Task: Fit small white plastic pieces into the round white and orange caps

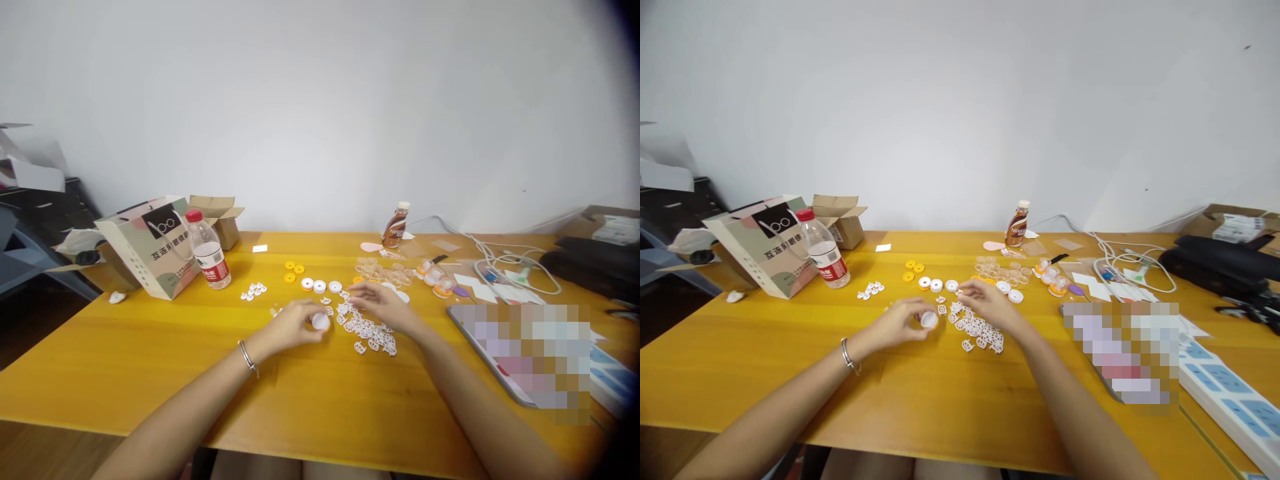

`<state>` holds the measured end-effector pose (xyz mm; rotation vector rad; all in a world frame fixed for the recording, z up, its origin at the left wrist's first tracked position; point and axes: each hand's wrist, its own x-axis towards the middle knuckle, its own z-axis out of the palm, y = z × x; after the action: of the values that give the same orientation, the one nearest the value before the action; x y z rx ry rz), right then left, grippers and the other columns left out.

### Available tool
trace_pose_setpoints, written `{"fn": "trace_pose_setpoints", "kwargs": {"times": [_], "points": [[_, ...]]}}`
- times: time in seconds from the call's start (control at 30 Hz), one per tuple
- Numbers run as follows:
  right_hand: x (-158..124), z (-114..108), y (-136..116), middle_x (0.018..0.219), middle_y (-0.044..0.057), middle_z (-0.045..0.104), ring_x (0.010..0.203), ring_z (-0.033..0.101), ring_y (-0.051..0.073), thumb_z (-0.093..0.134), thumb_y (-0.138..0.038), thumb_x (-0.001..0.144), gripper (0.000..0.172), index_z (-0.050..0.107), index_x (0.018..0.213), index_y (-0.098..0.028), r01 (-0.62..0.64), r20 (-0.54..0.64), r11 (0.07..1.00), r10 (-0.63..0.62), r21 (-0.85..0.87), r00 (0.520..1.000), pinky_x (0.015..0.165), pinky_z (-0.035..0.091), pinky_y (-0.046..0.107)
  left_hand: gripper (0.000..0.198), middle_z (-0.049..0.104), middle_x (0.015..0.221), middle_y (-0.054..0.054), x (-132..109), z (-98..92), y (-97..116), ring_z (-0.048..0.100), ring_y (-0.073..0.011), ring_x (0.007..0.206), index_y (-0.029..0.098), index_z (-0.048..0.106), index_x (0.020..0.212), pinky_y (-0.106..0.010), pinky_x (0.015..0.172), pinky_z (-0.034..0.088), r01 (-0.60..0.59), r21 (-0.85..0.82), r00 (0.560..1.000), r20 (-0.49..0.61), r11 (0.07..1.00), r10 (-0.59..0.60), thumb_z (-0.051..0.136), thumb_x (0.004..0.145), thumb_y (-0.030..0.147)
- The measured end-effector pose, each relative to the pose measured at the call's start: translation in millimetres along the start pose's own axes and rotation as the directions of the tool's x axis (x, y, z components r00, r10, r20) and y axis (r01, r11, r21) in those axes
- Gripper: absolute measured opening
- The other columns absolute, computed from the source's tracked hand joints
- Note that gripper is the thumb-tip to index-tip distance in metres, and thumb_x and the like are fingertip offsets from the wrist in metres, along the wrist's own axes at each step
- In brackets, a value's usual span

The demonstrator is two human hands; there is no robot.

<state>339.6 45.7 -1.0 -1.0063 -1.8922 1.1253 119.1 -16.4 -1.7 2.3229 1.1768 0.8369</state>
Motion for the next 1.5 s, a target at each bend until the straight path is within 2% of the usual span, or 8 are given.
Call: {"fn": "trace_pose_setpoints", "kwargs": {"times": [0.13, 0.3, 0.53, 0.63, 0.8, 0.93, 1.1, 1.5], "points": [[-6.4, -49.0, 5.2, 0.065, 0.001, 0.061, 0.056, 0.054, 0.014, 0.066, -0.031, 0.059, 0.018, 0.06, 0.07, -0.018, -0.153, 0.083, 0.886, 0.209, -0.437, 0.974, 0.05, 0.041, 0.025, 0.021, 0.06, 0.082, -0.002, -7.2, -3.7, 4.2, 0.054, -0.0153, 0.069, 0.02, 0.063, 0.084, -0.024, 0.065, 0.04, -0.091, 0.082, 0.969, 0.237, 0.992, 0.07, 0.059, 0.064, 0.017], [-14.6, -57.6, 11.9, 0.072, 0.001, 0.062, 0.062, 0.055, 0.015, 0.066, -0.021, 0.053, 0.018, 0.06, 0.07, -0.02, -0.166, 0.19, 0.785, 0.339, -0.597, 0.921, 0.051, 0.039, 0.023, 0.043, 0.059, 0.094, -0.004, -10.8, -9.0, 3.6, 0.055, -0.0186, 0.079, 0.023, 0.056, 0.105, -0.026, 0.07, 0.041, -0.18, 0.087, 0.927, 0.348, 0.98, 0.14, 0.066, 0.063, 0.022], [-3.7, -40.8, 20.0, 0.068, 0.001, 0.058, 0.06, 0.052, 0.013, 0.062, -0.023, 0.058, 0.017, 0.056, 0.073, -0.017, -0.126, 0.3, 0.784, 0.373, -0.608, 0.878, 0.05, 0.036, 0.021, 0.03, 0.054, 0.106, -0.006, 5.6, -0.9, -19.6, 0.049, -0.0186, 0.098, 0.023, 0.05, 0.114, -0.033, 0.087, 0.039, -0.047, 0.267, 0.998, 0.044, 0.962, 0.037, 0.042, 0.086, 0.029], [-2.1, -38.3, 19.8, 0.067, 0.001, 0.057, 0.06, 0.051, 0.013, 0.061, -0.023, 0.06, 0.015, 0.057, 0.073, -0.016, -0.097, 0.289, 0.803, 0.321, -0.588, 0.902, 0.051, 0.036, 0.022, 0.029, 0.052, 0.107, -0.005, 15.4, 10.4, -33.7, 0.048, -0.0175, 0.101, 0.024, 0.051, 0.113, -0.031, 0.089, 0.038, -0.125, 0.315, 0.992, 0.055, 0.941, 0.114, 0.043, 0.085, 0.022], [-0.7, -34.5, 11.6, 0.062, 0.0, 0.057, 0.057, 0.052, 0.013, 0.057, -0.03, 0.067, 0.018, 0.059, 0.078, -0.016, -0.089, 0.216, 0.9, 0.197, -0.427, 0.956, 0.053, 0.039, 0.024, 0.022, 0.056, 0.099, -0.004, 20.1, 22.0, -41.9, 0.05, -0.0171, 0.095, 0.023, 0.059, 0.1, -0.03, 0.085, 0.039, -0.195, 0.354, 0.981, 0.091, 0.915, 0.174, 0.042, 0.086, 0.021], [4.0, -11.5, 9.2, 0.063, -0.002, 0.058, 0.056, 0.055, 0.012, 0.058, -0.038, 0.068, 0.023, 0.056, 0.076, -0.017, -0.139, 0.051, 0.99, 0.14, -0.037, 0.989, 0.058, 0.044, 0.026, 0.015, 0.057, 0.095, -0.006, 16.5, 24.9, -39.0, 0.051, -0.0165, 0.09, 0.017, 0.06, 0.086, -0.028, 0.081, 0.041, -0.158, 0.298, 0.986, 0.001, 0.942, 0.165, 0.046, 0.082, 0.019], [4.9, 27.7, 14.7, 0.065, -0.002, 0.062, 0.06, 0.061, 0.012, 0.068, -0.036, 0.059, 0.027, 0.054, 0.073, -0.018, -0.158, -0.012, 0.916, 0.175, 0.37, 0.985, 0.062, 0.048, 0.027, 0.003, 0.058, 0.075, -0.001, 7.7, 17.6, -31.9, 0.053, -0.0113, 0.068, 0.015, 0.053, 0.076, -0.022, 0.065, 0.042, 0.012, 0.108, 0.994, -0.112, 0.994, 0.0, 0.052, 0.073, 0.014], [0.9, 44.8, 17.8, 0.074, 0.0, 0.069, 0.068, 0.065, 0.01, 0.074, -0.026, 0.056, 0.025, 0.065, 0.078, -0.018, -0.283, 0.068, 0.764, 0.3, 0.579, 0.951, 0.07, 0.05, 0.02, 0.022, 0.065, 0.082, -0.004, 6.8, 23.7, -21.7, 0.059, -0.0129, 0.073, 0.015, 0.061, 0.09, -0.024, 0.071, 0.048, 0.129, -0.283, 0.948, -0.247, 0.95, -0.202, 0.063, 0.069, 0.022]]}}
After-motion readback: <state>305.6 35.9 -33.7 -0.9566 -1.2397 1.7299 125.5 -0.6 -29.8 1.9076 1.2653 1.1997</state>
